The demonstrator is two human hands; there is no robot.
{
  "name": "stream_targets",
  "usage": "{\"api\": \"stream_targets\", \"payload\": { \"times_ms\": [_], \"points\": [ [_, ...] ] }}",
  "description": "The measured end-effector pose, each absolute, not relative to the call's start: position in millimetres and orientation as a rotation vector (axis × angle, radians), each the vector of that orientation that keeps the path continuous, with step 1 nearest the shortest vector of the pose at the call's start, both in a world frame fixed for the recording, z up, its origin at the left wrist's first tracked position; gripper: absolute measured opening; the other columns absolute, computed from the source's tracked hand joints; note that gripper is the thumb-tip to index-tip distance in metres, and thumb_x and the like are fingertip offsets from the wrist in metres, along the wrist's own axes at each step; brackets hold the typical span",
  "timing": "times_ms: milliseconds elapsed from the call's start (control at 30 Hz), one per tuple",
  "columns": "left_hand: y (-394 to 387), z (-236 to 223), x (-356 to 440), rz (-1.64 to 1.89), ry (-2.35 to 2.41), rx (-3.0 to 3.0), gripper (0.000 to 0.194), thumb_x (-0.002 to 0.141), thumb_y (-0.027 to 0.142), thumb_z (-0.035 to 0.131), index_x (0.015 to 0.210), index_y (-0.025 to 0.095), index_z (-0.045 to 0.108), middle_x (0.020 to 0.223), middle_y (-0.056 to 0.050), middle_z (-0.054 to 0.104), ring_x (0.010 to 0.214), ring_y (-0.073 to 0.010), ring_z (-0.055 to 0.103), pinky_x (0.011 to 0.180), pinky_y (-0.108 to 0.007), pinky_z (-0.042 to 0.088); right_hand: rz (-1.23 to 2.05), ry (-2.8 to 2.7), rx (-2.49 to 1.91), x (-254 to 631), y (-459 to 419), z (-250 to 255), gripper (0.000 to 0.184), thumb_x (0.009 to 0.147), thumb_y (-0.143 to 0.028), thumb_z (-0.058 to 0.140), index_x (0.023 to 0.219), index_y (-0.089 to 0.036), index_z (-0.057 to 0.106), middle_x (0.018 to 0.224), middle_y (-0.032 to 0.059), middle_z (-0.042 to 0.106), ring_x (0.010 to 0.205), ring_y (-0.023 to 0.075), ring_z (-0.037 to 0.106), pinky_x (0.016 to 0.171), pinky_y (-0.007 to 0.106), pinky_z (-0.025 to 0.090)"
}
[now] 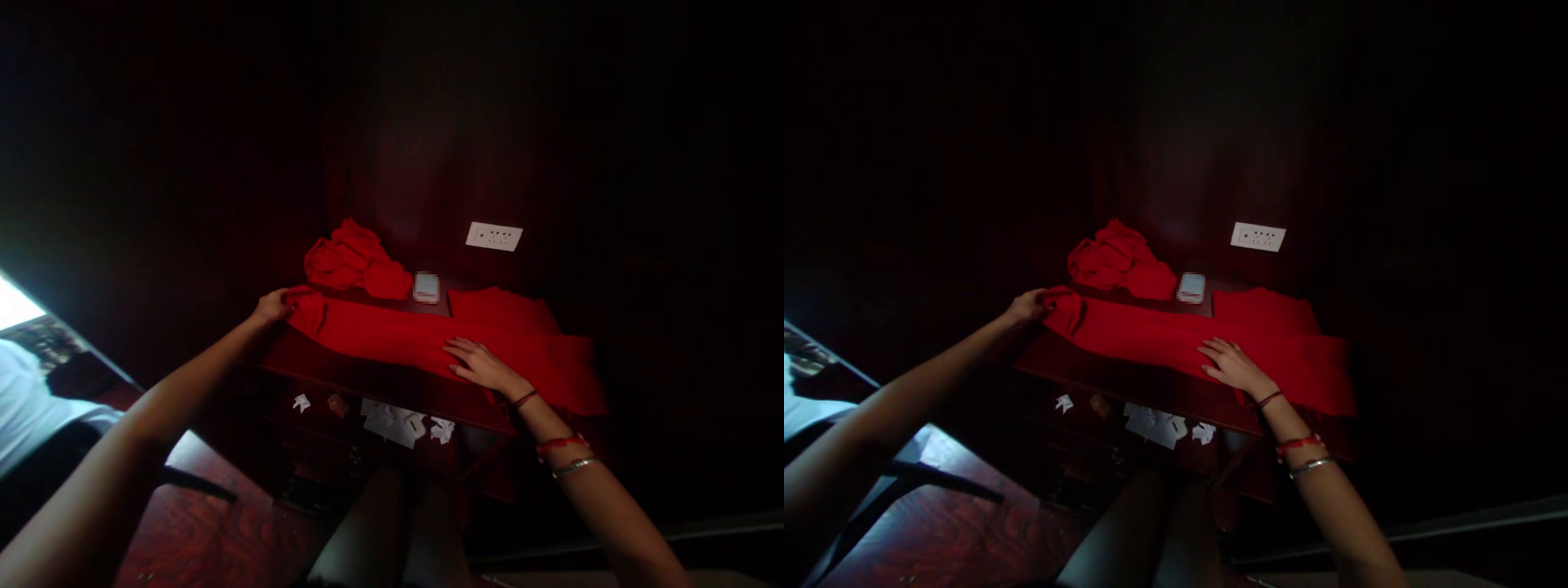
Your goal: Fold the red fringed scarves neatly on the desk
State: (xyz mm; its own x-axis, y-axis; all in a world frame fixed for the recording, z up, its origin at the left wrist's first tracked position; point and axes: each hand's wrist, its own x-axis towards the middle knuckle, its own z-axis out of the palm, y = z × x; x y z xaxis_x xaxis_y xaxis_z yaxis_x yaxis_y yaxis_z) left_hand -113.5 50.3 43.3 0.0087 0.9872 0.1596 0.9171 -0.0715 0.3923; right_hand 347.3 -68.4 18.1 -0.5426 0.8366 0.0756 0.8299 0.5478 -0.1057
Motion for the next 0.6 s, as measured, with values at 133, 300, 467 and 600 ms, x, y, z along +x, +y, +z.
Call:
{"api": "stream_targets", "payload": {
  "times_ms": [133,300,467,600],
  "points": [
    [50,90,-112,0.598,2.119,2.254,0.041,0.07,0.016,0.048,0.112,0.014,0.045,0.1,-0.009,0.055,0.09,-0.0208,0.051,0.078,-0.028,0.039,0.275,-2.658,-1.491,359,-71,14,0.056,0.079,-0.052,0.03,0.126,-0.022,0.031,0.13,0.0066,0.032,0.121,0.0222,0.024,0.099,0.042,0.017],
    [34,159,-123,0.512,2.358,2.591,0.034,0.079,0.017,0.038,0.112,0.009,0.041,0.104,-0.014,0.045,0.098,-0.0242,0.042,0.077,-0.036,0.038,0.372,-2.558,-1.541,366,-80,9,0.059,0.078,-0.055,0.026,0.128,-0.024,0.025,0.135,0.0054,0.021,0.124,0.0225,0.01,0.098,0.049,0.007],
    [27,185,-141,0.474,2.482,2.666,0.03,0.085,0.014,0.028,0.113,0.005,0.034,0.113,-0.016,0.035,0.109,-0.0295,0.028,0.078,-0.045,0.034,0.311,-2.542,-1.518,365,-81,6,0.066,0.075,-0.058,0.031,0.13,-0.023,0.021,0.136,0.0062,0.019,0.125,0.022,0.006,0.099,0.046,0.008],
    [40,142,-130,0.348,2.313,2.334,0.04,0.078,0.018,0.043,0.116,0.008,0.037,0.106,-0.016,0.041,0.101,-0.0325,0.037,0.075,-0.051,0.033,0.325,-2.575,-1.524,365,-79,8,0.077,0.067,-0.062,0.041,0.13,-0.024,0.018,0.135,0.0073,0.019,0.125,0.0243,0.008,0.099,0.047,0.008]
  ]
}}
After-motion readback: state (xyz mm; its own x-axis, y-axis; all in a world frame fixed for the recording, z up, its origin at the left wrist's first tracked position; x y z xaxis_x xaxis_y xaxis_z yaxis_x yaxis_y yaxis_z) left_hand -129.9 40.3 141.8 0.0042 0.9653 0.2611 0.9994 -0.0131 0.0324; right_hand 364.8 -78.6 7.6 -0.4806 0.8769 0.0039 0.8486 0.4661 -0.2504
